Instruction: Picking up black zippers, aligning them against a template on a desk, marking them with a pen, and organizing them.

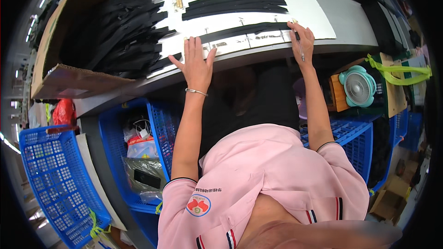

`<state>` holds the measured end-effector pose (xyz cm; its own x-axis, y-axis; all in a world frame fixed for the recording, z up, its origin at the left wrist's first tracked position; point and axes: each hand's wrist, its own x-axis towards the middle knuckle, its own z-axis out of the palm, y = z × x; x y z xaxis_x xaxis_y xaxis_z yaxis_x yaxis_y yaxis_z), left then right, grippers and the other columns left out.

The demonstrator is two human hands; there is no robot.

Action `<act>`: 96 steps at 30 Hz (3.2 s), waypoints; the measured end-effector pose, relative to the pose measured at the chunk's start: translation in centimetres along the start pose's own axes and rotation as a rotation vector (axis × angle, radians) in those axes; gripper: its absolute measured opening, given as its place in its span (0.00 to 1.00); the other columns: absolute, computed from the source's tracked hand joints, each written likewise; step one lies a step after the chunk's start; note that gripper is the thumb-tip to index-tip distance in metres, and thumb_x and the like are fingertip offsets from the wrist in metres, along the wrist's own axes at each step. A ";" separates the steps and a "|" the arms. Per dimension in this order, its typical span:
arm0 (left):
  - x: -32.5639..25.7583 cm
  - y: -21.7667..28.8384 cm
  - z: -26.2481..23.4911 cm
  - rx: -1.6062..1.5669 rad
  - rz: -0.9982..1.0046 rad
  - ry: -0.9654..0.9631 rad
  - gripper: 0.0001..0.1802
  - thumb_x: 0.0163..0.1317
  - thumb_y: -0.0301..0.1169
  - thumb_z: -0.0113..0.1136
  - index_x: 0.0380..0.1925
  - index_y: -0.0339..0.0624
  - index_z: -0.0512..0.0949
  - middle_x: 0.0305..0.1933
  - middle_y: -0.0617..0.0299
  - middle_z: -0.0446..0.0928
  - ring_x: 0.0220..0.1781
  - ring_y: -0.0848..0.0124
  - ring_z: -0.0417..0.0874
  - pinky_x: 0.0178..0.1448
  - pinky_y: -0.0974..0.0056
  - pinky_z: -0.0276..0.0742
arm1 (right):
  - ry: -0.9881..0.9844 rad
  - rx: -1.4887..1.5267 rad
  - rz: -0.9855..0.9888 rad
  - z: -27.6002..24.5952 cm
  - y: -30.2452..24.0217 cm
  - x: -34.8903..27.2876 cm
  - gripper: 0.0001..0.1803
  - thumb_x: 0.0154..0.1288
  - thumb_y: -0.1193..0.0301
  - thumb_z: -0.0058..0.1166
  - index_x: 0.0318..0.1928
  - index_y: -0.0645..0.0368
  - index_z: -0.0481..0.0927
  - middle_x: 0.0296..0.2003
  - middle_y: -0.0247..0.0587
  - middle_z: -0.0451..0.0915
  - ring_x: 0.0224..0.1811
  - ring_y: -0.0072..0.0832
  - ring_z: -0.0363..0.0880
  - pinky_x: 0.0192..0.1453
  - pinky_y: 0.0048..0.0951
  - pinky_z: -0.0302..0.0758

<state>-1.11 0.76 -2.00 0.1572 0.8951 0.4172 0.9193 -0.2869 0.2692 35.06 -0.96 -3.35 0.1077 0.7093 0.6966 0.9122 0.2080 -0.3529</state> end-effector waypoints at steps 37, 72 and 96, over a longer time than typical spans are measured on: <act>-0.6 -0.4 0.7 0.061 0.036 0.066 0.35 0.73 0.54 0.54 0.70 0.43 0.70 0.77 0.57 0.67 0.81 0.61 0.60 0.80 0.33 0.38 | 0.161 -0.053 0.008 0.6 -0.9 -0.2 0.13 0.68 0.72 0.61 0.52 0.47 0.85 0.50 0.32 0.86 0.58 0.29 0.82 0.69 0.40 0.67; -0.3 0.0 0.3 0.208 0.102 -0.031 0.30 0.79 0.50 0.47 0.75 0.53 0.66 0.80 0.57 0.62 0.82 0.60 0.59 0.78 0.32 0.44 | 0.213 -0.078 0.059 -0.4 -1.5 0.1 0.17 0.59 0.78 0.65 0.49 0.49 0.85 0.49 0.34 0.87 0.56 0.29 0.83 0.68 0.44 0.73; -0.2 -2.9 2.0 0.374 0.122 -0.003 0.33 0.79 0.60 0.33 0.75 0.59 0.66 0.80 0.62 0.62 0.82 0.61 0.61 0.78 0.33 0.46 | 0.346 -0.033 0.077 1.2 -1.4 -0.2 0.15 0.57 0.76 0.69 0.45 0.49 0.86 0.43 0.38 0.87 0.47 0.30 0.86 0.66 0.42 0.74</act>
<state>-3.07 2.09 -4.63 0.2742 0.8633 0.4237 0.9617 -0.2476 -0.1178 33.30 -0.57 -3.82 0.2994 0.4510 0.8408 0.9077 0.1368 -0.3967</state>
